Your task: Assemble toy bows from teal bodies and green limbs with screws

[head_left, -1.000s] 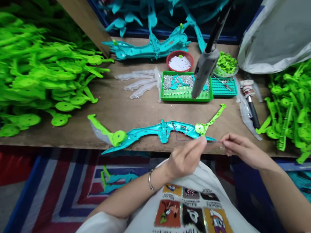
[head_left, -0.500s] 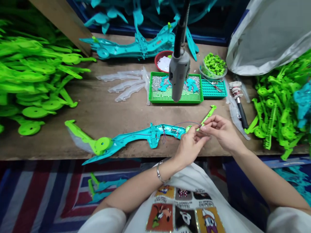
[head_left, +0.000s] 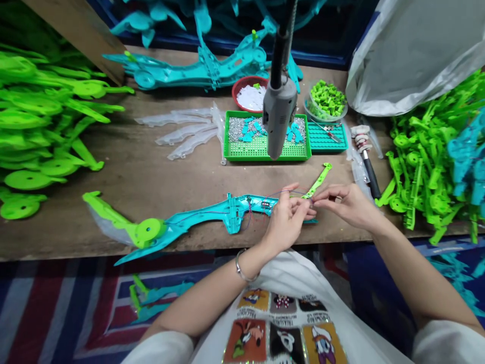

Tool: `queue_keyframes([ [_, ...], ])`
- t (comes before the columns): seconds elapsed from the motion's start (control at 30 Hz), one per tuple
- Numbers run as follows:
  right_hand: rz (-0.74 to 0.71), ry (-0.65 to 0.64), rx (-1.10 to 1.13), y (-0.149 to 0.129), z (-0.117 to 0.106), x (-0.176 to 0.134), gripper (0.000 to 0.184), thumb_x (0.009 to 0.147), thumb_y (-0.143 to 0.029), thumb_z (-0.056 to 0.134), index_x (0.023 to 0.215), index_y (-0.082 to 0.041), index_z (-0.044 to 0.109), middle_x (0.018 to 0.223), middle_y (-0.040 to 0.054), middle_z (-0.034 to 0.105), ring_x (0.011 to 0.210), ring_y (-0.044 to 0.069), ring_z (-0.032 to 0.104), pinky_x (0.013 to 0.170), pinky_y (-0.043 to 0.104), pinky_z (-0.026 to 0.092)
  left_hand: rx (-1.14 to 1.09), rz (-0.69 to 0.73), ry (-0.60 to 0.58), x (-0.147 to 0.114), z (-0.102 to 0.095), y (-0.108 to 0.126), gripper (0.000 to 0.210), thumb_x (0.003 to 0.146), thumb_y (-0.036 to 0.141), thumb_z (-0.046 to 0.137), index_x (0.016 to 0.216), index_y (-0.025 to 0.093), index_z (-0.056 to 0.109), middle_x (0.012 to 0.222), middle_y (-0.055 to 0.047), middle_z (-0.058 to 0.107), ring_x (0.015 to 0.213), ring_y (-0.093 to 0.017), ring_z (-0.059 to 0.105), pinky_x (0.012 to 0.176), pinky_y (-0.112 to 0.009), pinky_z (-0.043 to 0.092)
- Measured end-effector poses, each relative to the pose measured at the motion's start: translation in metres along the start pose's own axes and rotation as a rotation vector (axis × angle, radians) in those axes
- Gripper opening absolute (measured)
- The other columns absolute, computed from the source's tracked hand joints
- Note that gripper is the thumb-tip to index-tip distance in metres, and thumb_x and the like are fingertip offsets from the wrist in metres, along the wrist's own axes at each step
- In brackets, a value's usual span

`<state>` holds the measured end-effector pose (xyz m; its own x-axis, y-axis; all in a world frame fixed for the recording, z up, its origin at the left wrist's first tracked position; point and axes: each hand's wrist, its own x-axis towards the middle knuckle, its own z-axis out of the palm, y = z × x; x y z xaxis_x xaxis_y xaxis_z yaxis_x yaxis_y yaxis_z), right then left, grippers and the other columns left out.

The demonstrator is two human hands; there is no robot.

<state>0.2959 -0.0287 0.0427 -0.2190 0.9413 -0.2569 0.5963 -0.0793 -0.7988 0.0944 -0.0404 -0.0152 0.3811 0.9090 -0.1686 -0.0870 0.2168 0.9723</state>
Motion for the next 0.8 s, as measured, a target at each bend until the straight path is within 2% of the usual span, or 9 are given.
queue_keyframes([
  [0.07,0.002,0.015,0.015,0.010,0.001,0.010,0.023,0.089,-0.040,0.069,0.091,-0.019,0.079,0.093,0.0049,0.079,0.083,0.020,0.069,0.081,0.032,0.051,0.345,0.204,0.054,-0.006,-0.003,-0.007,0.060,0.100,0.038,0.056,0.150,0.018,0.030,0.137,-0.021,0.059,0.103,-0.023,0.071,0.090,-0.043,0.060],
  [0.13,-0.011,0.013,-0.004,0.019,0.001,0.021,0.026,0.089,-0.042,0.067,0.090,-0.017,0.077,0.087,0.0046,0.077,0.077,0.018,0.067,0.076,0.031,0.050,0.733,0.399,0.051,-0.011,-0.005,-0.016,0.071,0.094,0.042,0.065,0.152,0.015,0.034,0.150,-0.025,0.048,0.130,-0.035,0.058,0.108,-0.055,0.049],
  [0.2,-0.048,-0.004,-0.039,0.024,0.000,0.031,0.026,0.090,-0.041,0.066,0.091,-0.016,0.074,0.085,0.0044,0.076,0.075,0.017,0.065,0.074,0.031,0.049,1.027,0.494,0.009,-0.012,-0.008,-0.025,0.079,0.089,0.051,0.071,0.150,0.011,0.040,0.150,-0.026,0.049,0.142,-0.042,0.045,0.117,-0.064,0.034],
  [0.27,-0.101,-0.040,-0.070,0.027,0.000,0.040,0.025,0.090,-0.039,0.064,0.091,-0.016,0.072,0.086,0.0049,0.075,0.076,0.017,0.065,0.076,0.031,0.049,1.176,0.531,-0.016,-0.010,-0.012,-0.034,0.080,0.088,0.058,0.069,0.147,0.010,0.045,0.144,-0.024,0.056,0.140,-0.042,0.047,0.120,-0.067,0.027],
  [0.4,-0.174,-0.115,-0.129,0.028,0.002,0.052,0.023,0.092,-0.037,0.061,0.090,-0.016,0.070,0.088,0.0059,0.074,0.081,0.018,0.064,0.080,0.032,0.048,1.199,0.660,-0.079,-0.004,-0.032,-0.044,0.073,0.091,0.059,0.064,0.142,0.010,0.049,0.138,-0.021,0.062,0.133,-0.035,0.055,0.119,-0.059,0.035],
  [0.53,-0.134,-0.225,-0.129,0.027,0.008,0.055,0.024,0.094,-0.037,0.056,0.092,-0.016,0.068,0.084,0.0039,0.071,0.075,0.016,0.061,0.074,0.029,0.045,1.128,0.735,-0.192,-0.007,-0.072,-0.041,0.070,0.090,0.059,0.065,0.139,0.011,0.050,0.137,-0.022,0.062,0.132,-0.033,0.057,0.114,-0.054,0.044],
  [0.63,-0.202,-0.283,-0.164,0.019,0.014,0.057,0.023,0.095,-0.034,0.055,0.092,-0.016,0.068,0.086,0.0048,0.069,0.079,0.017,0.060,0.077,0.030,0.045,1.093,0.736,-0.264,-0.015,-0.099,-0.034,0.070,0.090,0.060,0.065,0.141,0.014,0.050,0.138,-0.020,0.062,0.134,-0.033,0.056,0.114,-0.055,0.045],
  [0.7,-0.286,-0.311,-0.180,0.012,0.019,0.061,0.021,0.095,-0.032,0.055,0.090,-0.016,0.068,0.090,0.0070,0.070,0.086,0.019,0.061,0.083,0.032,0.045,1.086,0.731,-0.299,-0.020,-0.106,-0.029,0.071,0.090,0.060,0.065,0.142,0.014,0.049,0.141,-0.021,0.059,0.138,-0.033,0.052,0.116,-0.056,0.042],
  [0.8,-0.343,-0.362,-0.199,0.004,0.025,0.070,0.021,0.095,-0.030,0.054,0.089,-0.017,0.068,0.094,0.0087,0.071,0.091,0.020,0.062,0.088,0.033,0.045,1.119,0.698,-0.267,-0.027,-0.096,-0.022,0.071,0.090,0.061,0.063,0.140,0.012,0.052,0.146,-0.023,0.055,0.142,-0.036,0.047,0.118,-0.058,0.040],
])
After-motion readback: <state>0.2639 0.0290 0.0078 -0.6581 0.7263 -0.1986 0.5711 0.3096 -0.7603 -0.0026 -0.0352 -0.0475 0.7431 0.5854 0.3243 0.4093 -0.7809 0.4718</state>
